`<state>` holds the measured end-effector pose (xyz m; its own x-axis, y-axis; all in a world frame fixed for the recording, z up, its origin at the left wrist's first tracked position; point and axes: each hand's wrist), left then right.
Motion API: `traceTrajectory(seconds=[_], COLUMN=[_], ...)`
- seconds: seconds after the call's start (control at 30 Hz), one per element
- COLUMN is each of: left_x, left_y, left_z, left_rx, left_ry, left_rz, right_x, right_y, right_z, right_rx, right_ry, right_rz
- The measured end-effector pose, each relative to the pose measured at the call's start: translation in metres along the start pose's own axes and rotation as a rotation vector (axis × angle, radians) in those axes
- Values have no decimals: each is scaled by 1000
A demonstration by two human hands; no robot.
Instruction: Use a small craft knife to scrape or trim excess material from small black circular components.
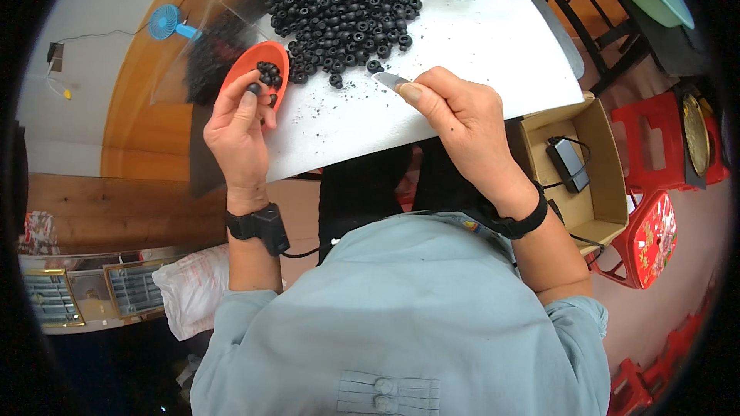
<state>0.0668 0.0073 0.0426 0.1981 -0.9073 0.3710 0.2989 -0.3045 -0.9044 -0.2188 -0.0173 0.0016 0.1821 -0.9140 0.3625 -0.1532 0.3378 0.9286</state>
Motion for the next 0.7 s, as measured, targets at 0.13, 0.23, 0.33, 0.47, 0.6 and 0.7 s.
traceTrajectory(seconds=[0.13, 0.23, 0.33, 0.47, 0.6, 0.7], left_x=[-9, -18, -18, -19, -20, -20], left_y=[-3, 1, 4, 3, 1, 1], left_z=[-9, -33, -55, -73, -80, -81], left_rx=[-278, -332, -411, -462, -446, -482], left_ry=[119, 250, 327, 379, 398, 403], left_rz=[99, 144, 182, 218, 245, 261], right_x=[1, 1, 1, 1, 2, 2], right_y=[2, 3, 4, 2, 2, 2], right_z=[-3, -5, -6, -7, -8, -7], right_rx=[-89, -78, -84, -127, -203, -293], right_ry=[-18, -9, 6, 10, -6, 5], right_rz=[47, 72, 57, 73, 104, 105])
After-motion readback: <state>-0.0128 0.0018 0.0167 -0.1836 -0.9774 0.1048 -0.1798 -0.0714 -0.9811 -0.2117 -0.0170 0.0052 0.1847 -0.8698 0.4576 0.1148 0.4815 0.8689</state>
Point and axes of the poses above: each hand's wrist, its own x-axis towards the middle knuckle, its own z-axis out of the back of the hand, y = z × x, and after that the axes turned 13 degrees about x, right-handed
